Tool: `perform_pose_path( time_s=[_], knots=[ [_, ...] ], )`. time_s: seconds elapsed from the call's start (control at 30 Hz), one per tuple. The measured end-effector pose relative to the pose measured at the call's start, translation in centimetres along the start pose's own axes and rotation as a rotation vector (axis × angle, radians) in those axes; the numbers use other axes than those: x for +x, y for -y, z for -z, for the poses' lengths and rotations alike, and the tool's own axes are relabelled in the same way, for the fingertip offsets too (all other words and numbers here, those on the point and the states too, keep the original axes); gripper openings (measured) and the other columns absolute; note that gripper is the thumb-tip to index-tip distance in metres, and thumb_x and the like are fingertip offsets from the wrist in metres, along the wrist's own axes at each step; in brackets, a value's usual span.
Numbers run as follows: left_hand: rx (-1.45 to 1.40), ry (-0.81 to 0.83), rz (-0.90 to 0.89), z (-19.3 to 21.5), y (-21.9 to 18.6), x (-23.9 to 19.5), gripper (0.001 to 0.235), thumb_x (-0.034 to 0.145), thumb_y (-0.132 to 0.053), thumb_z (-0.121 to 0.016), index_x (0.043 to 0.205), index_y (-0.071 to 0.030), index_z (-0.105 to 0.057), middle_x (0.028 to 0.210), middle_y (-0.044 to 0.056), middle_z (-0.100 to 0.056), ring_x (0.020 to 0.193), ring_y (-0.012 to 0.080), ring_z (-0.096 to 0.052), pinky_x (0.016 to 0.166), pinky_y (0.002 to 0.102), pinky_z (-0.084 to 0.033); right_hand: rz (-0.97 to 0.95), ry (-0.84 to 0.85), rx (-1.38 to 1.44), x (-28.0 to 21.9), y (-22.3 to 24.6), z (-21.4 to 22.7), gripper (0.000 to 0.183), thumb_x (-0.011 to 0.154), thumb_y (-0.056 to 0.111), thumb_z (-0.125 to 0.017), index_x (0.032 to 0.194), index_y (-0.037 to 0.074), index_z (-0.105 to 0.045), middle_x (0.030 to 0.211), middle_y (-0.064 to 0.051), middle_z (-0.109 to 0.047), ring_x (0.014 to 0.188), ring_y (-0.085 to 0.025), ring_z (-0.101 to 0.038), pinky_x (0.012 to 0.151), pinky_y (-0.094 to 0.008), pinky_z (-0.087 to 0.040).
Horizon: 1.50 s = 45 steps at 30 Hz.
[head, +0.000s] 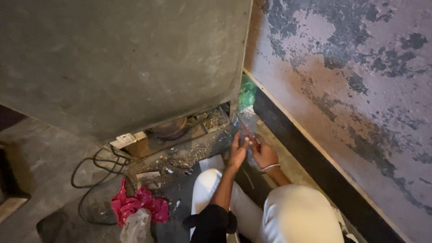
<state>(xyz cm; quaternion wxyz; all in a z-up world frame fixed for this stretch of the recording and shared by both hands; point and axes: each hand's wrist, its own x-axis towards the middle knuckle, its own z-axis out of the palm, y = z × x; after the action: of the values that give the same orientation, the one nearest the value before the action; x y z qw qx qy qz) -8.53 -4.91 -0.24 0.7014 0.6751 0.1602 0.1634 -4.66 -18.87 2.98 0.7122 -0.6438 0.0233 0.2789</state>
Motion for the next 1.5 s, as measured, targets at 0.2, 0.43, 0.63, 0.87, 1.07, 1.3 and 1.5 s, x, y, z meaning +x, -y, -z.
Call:
perform_pose_path(
  time_s=[0.2,0.43,0.63,0.87,1.07,1.3,1.5],
  knots=[
    [-0.233,0.09,-0.089,0.1,1.6,1.3,0.06,0.102,-0.029,-0.062,0.154,-0.004,-0.045,0.145,0.013,-0.063,0.134,0.022,-0.057,0.115,0.033,-0.041,0.047,0.016,-0.007,0.0,-1.5,0.0,0.04,0.099,0.029,-0.064,0.137,0.017,-0.06,0.091,-0.004,-0.067,0.055,-0.013,-0.055,0.046,-0.029,-0.042],
    [-0.412,0.105,0.139,0.4,1.2,2.0,0.06,0.1,-0.023,-0.064,0.154,-0.006,-0.043,0.147,0.008,-0.06,0.134,0.0194,-0.054,0.114,0.033,-0.039,0.21,-0.051,-0.208,0.8,-1.0,0.7,0.04,0.099,0.03,-0.063,0.138,0.018,-0.06,0.092,-0.004,-0.068,0.055,-0.014,-0.056,0.046,-0.029,-0.042],
    [-0.397,0.202,0.029,-0.4,2.2,2.2,0.064,0.098,-0.014,-0.067,0.157,-0.007,-0.041,0.158,0.006,-0.05,0.142,0.0166,-0.046,0.119,0.032,-0.035,0.234,-0.057,-0.232,0.0,-0.4,0.6,0.041,0.099,0.031,-0.063,0.138,0.019,-0.059,0.093,-0.004,-0.068,0.056,-0.014,-0.056,0.046,-0.029,-0.042],
    [-0.473,0.248,0.034,0.9,1.1,1.5,0.067,0.099,-0.013,-0.066,0.16,-0.008,-0.038,0.163,0.009,-0.043,0.146,0.0206,-0.043,0.121,0.034,-0.032,-0.041,0.152,0.119,0.1,-0.9,1.9,0.042,0.099,0.032,-0.062,0.139,0.02,-0.058,0.095,-0.003,-0.069,0.056,-0.014,-0.056,0.046,-0.029,-0.043],
    [-0.396,0.268,0.05,1.2,-0.3,1.3,0.072,0.097,-0.008,-0.066,0.161,-0.01,-0.034,0.165,0.007,-0.038,0.143,0.0184,-0.046,0.117,0.034,-0.039,0.098,0.06,-0.084,0.0,0.1,1.6,0.042,0.099,0.033,-0.062,0.139,0.021,-0.058,0.096,-0.003,-0.069,0.056,-0.014,-0.056,0.046,-0.029,-0.043],
    [-0.55,0.296,0.046,1.1,-0.6,1.2,0.075,0.095,-0.002,-0.069,0.162,-0.011,-0.035,0.16,0.009,-0.048,0.132,0.0192,-0.056,0.114,0.034,-0.042,0.771,-0.328,-0.733,-2.6,2.1,-1.6,0.043,0.099,0.034,-0.061,0.14,0.022,-0.057,0.098,-0.003,-0.07,0.056,-0.014,-0.057,0.046,-0.029,-0.043],
    [-0.614,0.273,0.177,1.7,-1.7,0.5,0.067,0.097,-0.011,-0.062,0.16,-0.015,-0.037,0.156,0.003,-0.05,0.126,0.0159,-0.056,0.103,0.034,-0.049,-0.096,0.254,0.251,-0.3,1.0,2.0,0.041,0.102,0.035,-0.059,0.138,0.015,-0.055,0.089,-0.001,-0.067,0.044,-0.009,-0.047,0.034,-0.025,-0.035]
  ],
)
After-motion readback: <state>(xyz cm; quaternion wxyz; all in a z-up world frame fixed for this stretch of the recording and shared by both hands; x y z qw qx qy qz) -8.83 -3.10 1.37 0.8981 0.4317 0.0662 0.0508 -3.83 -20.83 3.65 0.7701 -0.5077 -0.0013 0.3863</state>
